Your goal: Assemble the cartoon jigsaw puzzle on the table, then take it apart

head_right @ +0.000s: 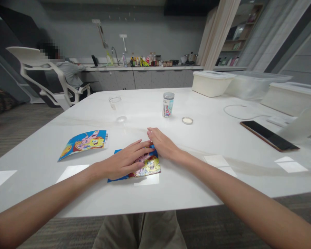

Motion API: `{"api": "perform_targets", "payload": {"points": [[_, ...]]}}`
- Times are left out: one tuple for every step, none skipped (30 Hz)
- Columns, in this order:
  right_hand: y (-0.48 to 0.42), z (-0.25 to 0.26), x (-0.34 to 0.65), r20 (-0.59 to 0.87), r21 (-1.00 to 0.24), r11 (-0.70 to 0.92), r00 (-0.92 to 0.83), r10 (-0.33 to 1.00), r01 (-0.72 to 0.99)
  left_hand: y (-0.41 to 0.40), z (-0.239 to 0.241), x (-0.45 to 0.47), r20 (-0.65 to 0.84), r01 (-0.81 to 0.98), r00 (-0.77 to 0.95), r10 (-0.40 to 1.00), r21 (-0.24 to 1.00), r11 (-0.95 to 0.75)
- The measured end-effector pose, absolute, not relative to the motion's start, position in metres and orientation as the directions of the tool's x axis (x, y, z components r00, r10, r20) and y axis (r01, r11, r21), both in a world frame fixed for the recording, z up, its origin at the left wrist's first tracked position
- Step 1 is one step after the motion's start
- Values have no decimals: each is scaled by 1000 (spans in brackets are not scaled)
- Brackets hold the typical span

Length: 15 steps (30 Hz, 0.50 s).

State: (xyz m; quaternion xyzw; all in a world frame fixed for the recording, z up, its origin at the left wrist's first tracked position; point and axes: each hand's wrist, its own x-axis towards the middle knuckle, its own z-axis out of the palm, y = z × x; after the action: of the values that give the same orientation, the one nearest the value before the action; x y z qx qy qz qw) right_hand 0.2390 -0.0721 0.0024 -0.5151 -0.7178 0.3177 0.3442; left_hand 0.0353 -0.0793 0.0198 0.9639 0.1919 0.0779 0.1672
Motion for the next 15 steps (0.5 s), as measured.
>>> {"api": "perform_targets", "payload": {"points": [[-72, 2, 239, 177, -807, 276, -234, 956, 522, -79, 20, 34, 101, 340, 910, 403, 377, -861], [-71, 2, 240, 186, -804, 285, -235, 954, 522, -79, 21, 33, 116, 334, 905, 410, 404, -852], [-71, 2, 240, 192, -802, 291, -236, 953, 522, -78, 22, 32, 136, 325, 899, 416, 430, -842], [-71, 2, 240, 196, -800, 295, -237, 952, 522, -78, 22, 31, 158, 310, 894, 419, 458, -833], [-71, 2, 241, 198, -800, 296, -235, 951, 522, -77, 23, 30, 184, 289, 889, 419, 484, -826], [-71, 2, 241, 198, -800, 294, -233, 952, 522, -77, 23, 29, 216, 263, 883, 418, 510, -819], [-71, 3, 241, 196, -802, 291, -230, 953, 522, -76, 24, 28, 253, 234, 873, 417, 533, -813], [-71, 3, 241, 192, -804, 286, -226, 955, 522, -75, 24, 27, 293, 203, 860, 417, 552, -808], [-72, 4, 240, 189, -805, 281, -224, 956, 523, -75, 24, 26, 337, 174, 843, 419, 566, -806], [-72, 4, 240, 184, -804, 277, -223, 957, 525, -74, 24, 24, 378, 150, 824, 422, 572, -806], [-73, 4, 240, 180, -803, 275, -224, 958, 529, -74, 24, 23, 418, 134, 801, 428, 572, -809], [-73, 5, 240, 178, -801, 274, -226, 958, 532, -73, 25, 21, 455, 124, 778, 434, 566, -815], [-74, 5, 239, 176, -799, 275, -229, 957, 535, -72, 27, 20, 486, 124, 755, 440, 553, -824], [-74, 5, 239, 176, -797, 276, -231, 957, 537, -71, 30, 18, 508, 145, 734, 450, 531, -835], [-75, 5, 239, 176, -796, 277, -233, 957, 538, -69, 34, 16, 525, 181, 717, 459, 496, -849]]}}
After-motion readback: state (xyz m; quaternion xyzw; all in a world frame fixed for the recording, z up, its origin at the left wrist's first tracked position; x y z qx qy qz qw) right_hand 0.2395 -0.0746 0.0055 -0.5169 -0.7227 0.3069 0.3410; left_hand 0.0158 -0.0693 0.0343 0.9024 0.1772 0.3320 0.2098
